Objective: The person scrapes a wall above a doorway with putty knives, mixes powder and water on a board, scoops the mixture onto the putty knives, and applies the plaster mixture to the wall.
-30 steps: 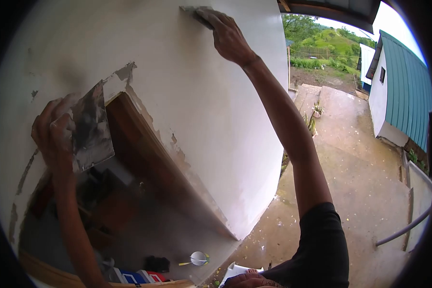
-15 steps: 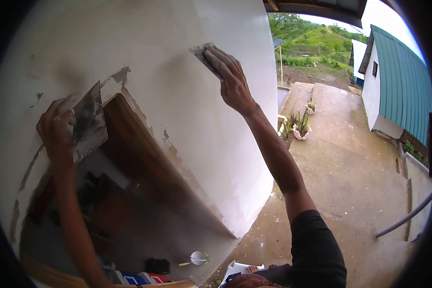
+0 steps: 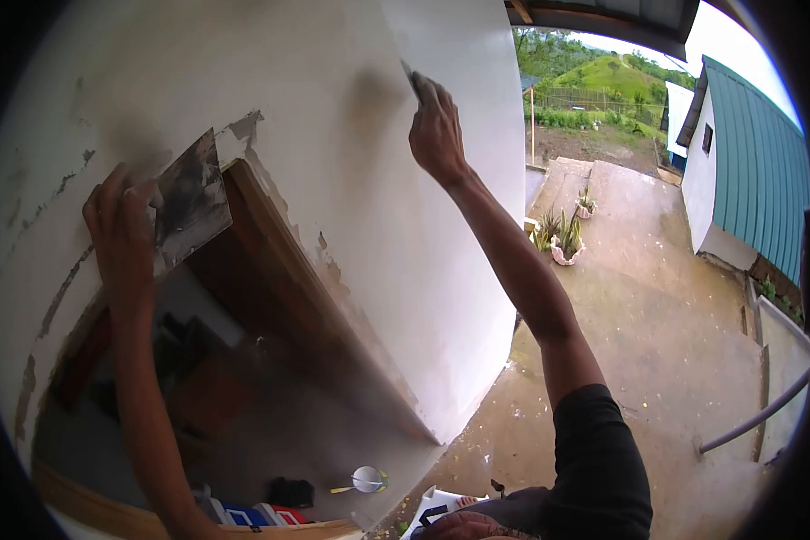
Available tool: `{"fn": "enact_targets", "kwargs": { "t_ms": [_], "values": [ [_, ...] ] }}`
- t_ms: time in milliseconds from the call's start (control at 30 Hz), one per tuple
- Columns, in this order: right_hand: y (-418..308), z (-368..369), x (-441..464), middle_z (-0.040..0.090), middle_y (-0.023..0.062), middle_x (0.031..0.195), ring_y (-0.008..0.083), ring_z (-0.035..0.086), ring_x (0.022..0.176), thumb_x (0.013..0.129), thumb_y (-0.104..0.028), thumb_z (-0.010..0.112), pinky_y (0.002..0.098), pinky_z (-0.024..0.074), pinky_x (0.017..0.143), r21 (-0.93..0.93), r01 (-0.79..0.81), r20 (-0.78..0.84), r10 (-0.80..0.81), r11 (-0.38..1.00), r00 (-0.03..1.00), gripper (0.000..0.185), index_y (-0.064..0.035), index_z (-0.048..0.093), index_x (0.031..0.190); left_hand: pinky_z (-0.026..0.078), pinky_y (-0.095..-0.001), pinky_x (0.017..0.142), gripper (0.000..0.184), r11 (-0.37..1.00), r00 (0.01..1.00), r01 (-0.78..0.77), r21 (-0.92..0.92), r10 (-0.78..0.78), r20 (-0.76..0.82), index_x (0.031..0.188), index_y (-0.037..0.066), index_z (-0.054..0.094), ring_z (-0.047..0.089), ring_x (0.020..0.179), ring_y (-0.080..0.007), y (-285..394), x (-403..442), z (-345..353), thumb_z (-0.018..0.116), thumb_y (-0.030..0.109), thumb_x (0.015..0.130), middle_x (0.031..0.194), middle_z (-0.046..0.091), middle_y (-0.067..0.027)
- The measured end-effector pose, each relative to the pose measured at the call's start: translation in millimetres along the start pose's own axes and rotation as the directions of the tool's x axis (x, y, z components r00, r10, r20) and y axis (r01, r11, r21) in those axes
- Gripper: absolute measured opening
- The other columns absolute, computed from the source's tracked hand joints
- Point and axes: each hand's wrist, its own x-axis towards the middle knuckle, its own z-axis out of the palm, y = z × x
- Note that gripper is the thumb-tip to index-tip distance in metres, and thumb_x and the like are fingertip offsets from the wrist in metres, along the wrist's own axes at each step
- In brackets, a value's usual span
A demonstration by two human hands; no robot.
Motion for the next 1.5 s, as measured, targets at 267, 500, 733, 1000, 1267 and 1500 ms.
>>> {"fn": "enact_targets", "kwargs": {
  "t_ms": [267,500,733,1000,1267,1500],
  "values": [
    [-68.9,23.3,-7.4,0.051,0.023,0.134,0.04,0.049,0.123,0.085,0.009,0.045,0.0466,0.0383,0.106,0.097,0.079,0.096,-0.088,0.992,0.991,0.051,0.0041,0.046,0.136,0.032,-0.0467,0.106,0.043,0.995,0.997,-0.057,-0.087,0.052,-0.049,0.119,0.008,0.049,0.049,0.129,-0.0302,4.4,6.2,-6.7,0.068,0.017,0.081,0.133,0.059,-0.0099],
    [-75.3,-57.4,-1.2,0.057,0.0234,0.136,0.0379,0.054,0.128,0.086,0.016,0.036,0.0449,0.0435,0.111,0.213,0.081,0.361,-0.156,0.974,0.919,0.056,-0.0006,0.054,0.137,0.034,-0.047,0.105,0.047,0.998,0.994,-0.069,0.002,0.069,-0.085,0.117,0.009,0.049,0.049,0.127,-0.0323,-3.1,2.6,6.6,0.071,0.009,0.076,0.136,0.055,-0.011],
    [-8.3,23.0,199.0,0.05,0.0248,0.143,0.0384,0.046,0.135,0.1,-0.001,0.031,0.0449,0.0367,0.116,0.131,0.239,0.108,-0.254,0.962,0.961,0.043,0.0041,0.048,0.139,0.037,-0.0472,0.104,0.033,0.998,0.994,-0.023,-0.067,0.016,-0.105,0.113,0.013,0.054,0.052,0.125,-0.0261,7.7,5.0,-1.6,0.058,-0.002,0.084,0.131,0.059,-0.0058],
    [-0.4,21.0,63.0,0.055,0.0168,0.136,0.0348,0.051,0.127,0.081,0.014,0.046,0.0446,0.0416,0.11,0.116,0.464,0.134,-0.477,0.878,0.869,0.062,-0.0045,0.048,0.14,0.037,-0.044,0.105,0.025,0.998,0.979,-0.04,-0.057,0.028,-0.2,0.11,0.014,0.06,0.051,0.124,-0.0305,-4.1,-4.3,12.4,0.058,0.003,0.087,0.134,0.058,-0.0077],
    [-21.7,-57.4,-135.2,0.052,0.0161,0.143,0.0304,0.045,0.138,0.082,0.018,0.053,0.0437,0.0392,0.115,0.14,0.154,0.507,-0.205,0.978,0.837,0.06,-0.0028,0.052,0.139,0.037,-0.0437,0.105,0.025,0.994,0.983,-0.04,-0.102,0.021,-0.184,0.111,0.013,0.06,0.051,0.124,-0.03,-11.6,-5.5,13.3,0.059,0.006,0.087,0.136,0.057,-0.0081],
    [3.1,-22.0,55.6,0.059,0.0168,0.135,0.0367,0.056,0.119,0.088,0.013,0.042,0.0454,0.0452,0.104,0.058,0.298,0.004,-0.299,0.953,0.954,0.052,-0.0043,0.055,0.135,0.041,-0.045,0.103,0.031,0.993,0.984,0.017,-0.12,-0.038,-0.177,0.112,0.017,0.06,0.051,0.121,-0.0325,-6.8,-6.3,12.4,0.058,0.003,0.085,0.135,0.056,-0.0079]
  ]
}}
